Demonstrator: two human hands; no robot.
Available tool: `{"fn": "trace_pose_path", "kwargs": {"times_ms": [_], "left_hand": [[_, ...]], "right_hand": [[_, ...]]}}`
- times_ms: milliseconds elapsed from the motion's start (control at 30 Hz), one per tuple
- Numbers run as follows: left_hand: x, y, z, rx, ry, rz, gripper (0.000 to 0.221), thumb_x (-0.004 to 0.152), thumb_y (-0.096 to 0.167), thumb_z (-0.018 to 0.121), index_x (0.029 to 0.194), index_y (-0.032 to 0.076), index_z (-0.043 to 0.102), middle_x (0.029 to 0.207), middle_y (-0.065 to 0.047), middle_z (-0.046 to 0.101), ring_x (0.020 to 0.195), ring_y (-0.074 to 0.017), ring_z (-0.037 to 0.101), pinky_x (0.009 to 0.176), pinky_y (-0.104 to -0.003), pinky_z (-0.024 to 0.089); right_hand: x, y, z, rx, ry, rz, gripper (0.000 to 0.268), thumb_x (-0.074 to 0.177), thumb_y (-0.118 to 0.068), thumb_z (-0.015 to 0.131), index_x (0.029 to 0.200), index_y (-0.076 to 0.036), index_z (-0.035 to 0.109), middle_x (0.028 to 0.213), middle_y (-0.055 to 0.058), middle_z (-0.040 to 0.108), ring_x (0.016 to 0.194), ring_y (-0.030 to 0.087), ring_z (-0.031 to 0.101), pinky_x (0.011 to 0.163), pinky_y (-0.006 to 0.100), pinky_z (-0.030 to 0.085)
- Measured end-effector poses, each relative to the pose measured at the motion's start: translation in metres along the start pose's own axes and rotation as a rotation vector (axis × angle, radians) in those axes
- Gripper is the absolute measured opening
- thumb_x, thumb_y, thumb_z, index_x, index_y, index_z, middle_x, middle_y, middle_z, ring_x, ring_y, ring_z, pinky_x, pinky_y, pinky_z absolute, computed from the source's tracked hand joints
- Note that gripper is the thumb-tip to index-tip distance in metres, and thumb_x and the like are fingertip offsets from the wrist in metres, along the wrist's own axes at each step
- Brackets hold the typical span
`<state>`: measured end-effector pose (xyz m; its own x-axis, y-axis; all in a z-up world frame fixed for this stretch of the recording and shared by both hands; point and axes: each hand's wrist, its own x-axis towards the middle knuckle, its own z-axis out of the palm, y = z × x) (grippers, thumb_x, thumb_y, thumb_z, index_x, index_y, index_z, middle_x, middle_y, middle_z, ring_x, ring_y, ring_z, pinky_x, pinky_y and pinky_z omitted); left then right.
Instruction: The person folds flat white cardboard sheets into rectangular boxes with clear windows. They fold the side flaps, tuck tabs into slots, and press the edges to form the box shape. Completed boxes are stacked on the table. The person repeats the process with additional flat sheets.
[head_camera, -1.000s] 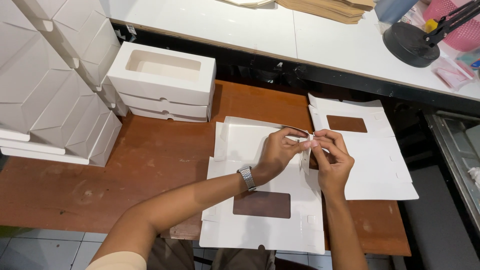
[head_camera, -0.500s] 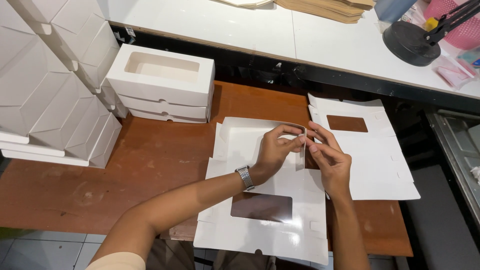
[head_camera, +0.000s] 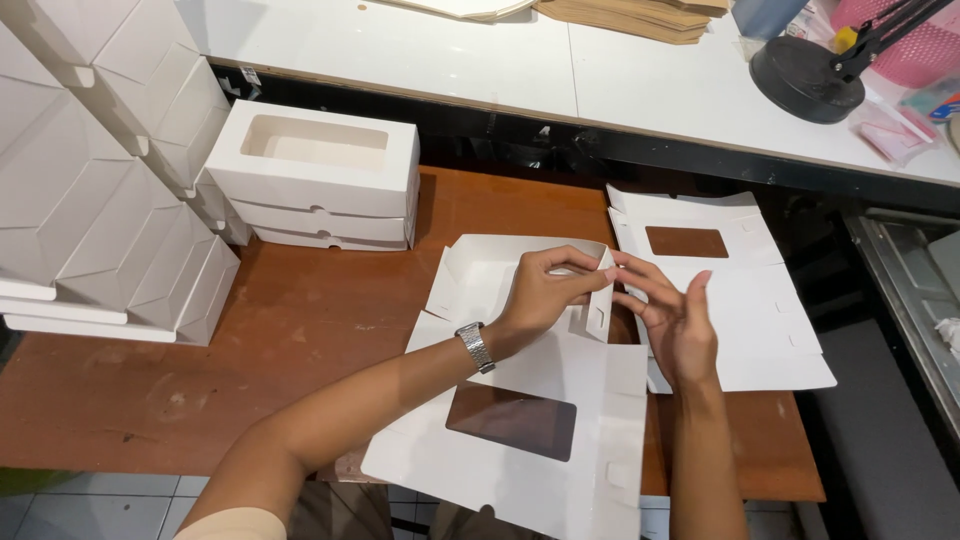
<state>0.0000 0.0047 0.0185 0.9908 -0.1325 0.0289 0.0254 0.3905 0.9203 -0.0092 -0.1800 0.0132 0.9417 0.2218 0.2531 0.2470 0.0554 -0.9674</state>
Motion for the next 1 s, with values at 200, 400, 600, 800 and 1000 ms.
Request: {"fn": "trace_pose_path", "kwargs": {"times_ms": [200,400,600,800,1000], "left_hand": [[-0.018,0.034,0.006,0.159,-0.270,0.032,0.026,0.081,0.012,0.079,0.102,-0.001,0.074,0.087,-0.015,0.074,0.076,-0.0205,0.074,0.064,-0.031,0.065],[-0.081,0.065,0.022,0.610,-0.585,0.417,0.023,0.093,0.020,0.065,0.113,0.009,0.065,0.096,-0.011,0.071,0.085,-0.0239,0.069,0.074,-0.037,0.059],[-0.123,0.014,0.007,0.987,-0.883,0.546,0.026,0.104,0.030,0.049,0.100,0.005,0.053,0.093,-0.012,0.060,0.068,-0.0359,0.061,0.056,-0.045,0.041],[-0.143,-0.038,-0.016,1.154,-0.888,0.623,0.035,0.104,0.017,0.063,0.075,0.001,0.051,0.068,-0.011,0.051,0.056,-0.0324,0.049,0.045,-0.045,0.037],[-0.095,0.002,-0.027,1.161,-0.689,0.522,0.047,0.099,0.048,0.050,0.075,0.010,0.065,0.071,-0.009,0.071,0.079,-0.0313,0.070,0.064,-0.045,0.057]], "right_hand": [[0.014,0.042,-0.036,0.137,0.261,0.016,0.085,0.106,-0.062,0.013,0.122,0.001,0.067,0.115,0.020,0.071,0.110,0.023,0.067,0.091,0.038,0.057],[0.008,0.016,-0.026,-0.042,0.191,0.341,0.096,0.097,-0.074,0.004,0.138,-0.007,0.060,0.141,0.021,0.057,0.130,0.035,0.057,0.106,0.053,0.048],[0.006,-0.038,0.007,-0.148,-0.029,0.609,0.088,0.088,-0.071,0.016,0.137,-0.014,0.061,0.139,0.012,0.068,0.058,0.009,0.037,0.054,0.022,0.031],[0.004,-0.025,0.015,-0.422,-0.217,0.513,0.036,0.096,-0.029,0.059,0.116,-0.005,0.077,0.120,0.005,0.076,0.112,0.015,0.067,0.100,0.026,0.049],[0.005,0.009,-0.014,-0.418,-0.336,0.404,0.029,0.094,-0.021,0.072,0.113,-0.002,0.080,0.108,0.016,0.075,0.103,0.027,0.066,0.098,0.044,0.053]]}}
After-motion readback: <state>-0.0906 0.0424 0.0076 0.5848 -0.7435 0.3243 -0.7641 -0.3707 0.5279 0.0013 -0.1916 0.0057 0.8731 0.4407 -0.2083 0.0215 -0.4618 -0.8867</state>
